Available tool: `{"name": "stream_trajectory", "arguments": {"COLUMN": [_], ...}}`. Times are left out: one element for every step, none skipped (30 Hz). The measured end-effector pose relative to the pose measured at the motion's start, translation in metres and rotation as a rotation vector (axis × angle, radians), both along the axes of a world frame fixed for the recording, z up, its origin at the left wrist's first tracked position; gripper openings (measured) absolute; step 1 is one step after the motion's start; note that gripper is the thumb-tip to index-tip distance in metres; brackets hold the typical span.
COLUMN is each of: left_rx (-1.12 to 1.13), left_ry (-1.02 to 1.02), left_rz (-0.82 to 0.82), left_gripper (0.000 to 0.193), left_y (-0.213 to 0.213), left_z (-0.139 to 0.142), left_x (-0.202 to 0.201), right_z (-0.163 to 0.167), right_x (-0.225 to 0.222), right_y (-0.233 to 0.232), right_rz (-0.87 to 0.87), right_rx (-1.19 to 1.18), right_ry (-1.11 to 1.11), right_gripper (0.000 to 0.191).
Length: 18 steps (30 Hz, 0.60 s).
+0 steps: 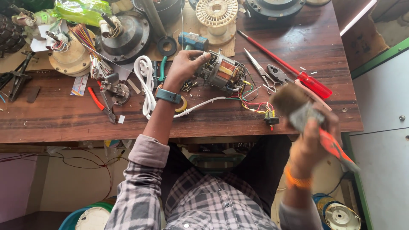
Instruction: The person sits at a cluttered workbench and uses a paintbrush to brush dust off an electric motor armature, rotating the motor and working the bristles around its windings and slots. They hold and reposition the motor with the other hand, then set it down and reach toward items on a side shelf.
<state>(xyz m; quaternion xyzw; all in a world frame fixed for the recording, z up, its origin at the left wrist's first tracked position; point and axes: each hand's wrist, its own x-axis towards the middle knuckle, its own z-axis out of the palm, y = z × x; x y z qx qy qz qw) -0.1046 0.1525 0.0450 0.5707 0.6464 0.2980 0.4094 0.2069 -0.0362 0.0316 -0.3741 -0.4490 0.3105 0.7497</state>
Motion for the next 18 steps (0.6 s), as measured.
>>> {"name": "stream_trajectory", "arguments": {"left_rx": [0.022,0.046,0.073,0.087,0.098,0.107,0.185,0.263,0.341,0.315,0.280,0.244,0.238,0.240,0.254,0.225,0.193,0.155], "left_ry": [0.011,0.024,0.036,0.023,0.011,0.001,0.025,0.049,0.070,0.055,0.038,0.022,-0.020,-0.065,-0.111,-0.109,-0.105,-0.100], "left_rz": [0.014,0.026,0.038,0.032,0.023,0.015,-0.004,-0.022,-0.035,-0.016,0.003,0.015,0.022,0.024,0.022,0.035,0.053,0.077], "left_gripper": [0.058,0.059,0.060,0.060,0.060,0.061,0.061,0.061,0.061,0.062,0.064,0.066,0.066,0.067,0.067,0.067,0.066,0.066], "left_y": [-0.003,-0.005,-0.007,-0.008,-0.010,-0.011,-0.012,-0.012,-0.012,-0.011,-0.012,-0.012,-0.013,-0.015,-0.014,-0.014,-0.016,-0.018], "left_z": [0.001,0.002,0.003,0.003,0.003,0.002,0.001,0.000,-0.001,-0.001,-0.004,-0.005,-0.008,-0.010,-0.010,-0.009,-0.009,-0.009], "left_x": [0.002,0.003,0.005,0.006,0.006,0.006,0.005,0.004,0.002,0.001,0.000,-0.001,-0.002,-0.003,-0.003,-0.002,-0.003,-0.004], "right_z": [0.006,0.008,0.008,0.007,0.003,-0.001,-0.004,-0.008,-0.011,-0.013,-0.016,-0.017,-0.017,-0.017,-0.016,-0.014,-0.012,-0.010], "right_x": [-0.014,-0.028,-0.039,-0.048,-0.056,-0.059,-0.058,-0.058,-0.056,-0.052,-0.053,-0.053,-0.054,-0.056,-0.057,-0.059,-0.060,-0.060], "right_y": [0.027,0.051,0.069,0.084,0.089,0.092,0.092,0.088,0.085,0.081,0.080,0.079,0.079,0.083,0.083,0.086,0.087,0.088], "right_rz": [-0.105,-0.197,-0.289,-0.296,-0.304,-0.121,0.066,0.260,0.204,0.155,0.109,-0.027,-0.168,-0.316,-0.147,0.023,0.200,0.153], "right_rx": [0.120,0.116,0.114,0.048,-0.021,-0.166,-0.299,-0.422,-0.352,-0.286,-0.229,-0.208,-0.187,-0.157,-0.183,-0.202,-0.220,-0.199], "right_ry": [0.004,-0.101,-0.206,-0.349,-0.488,-0.414,-0.338,-0.260,-0.253,-0.251,-0.250,-0.351,-0.453,-0.557,-0.506,-0.453,-0.399,-0.375], "right_gripper": [0.032,0.027,0.023,0.022,0.021,0.020,0.019,0.018,0.018,0.019,0.020,0.019,0.017,0.016,0.015,0.015,0.015,0.016]}}
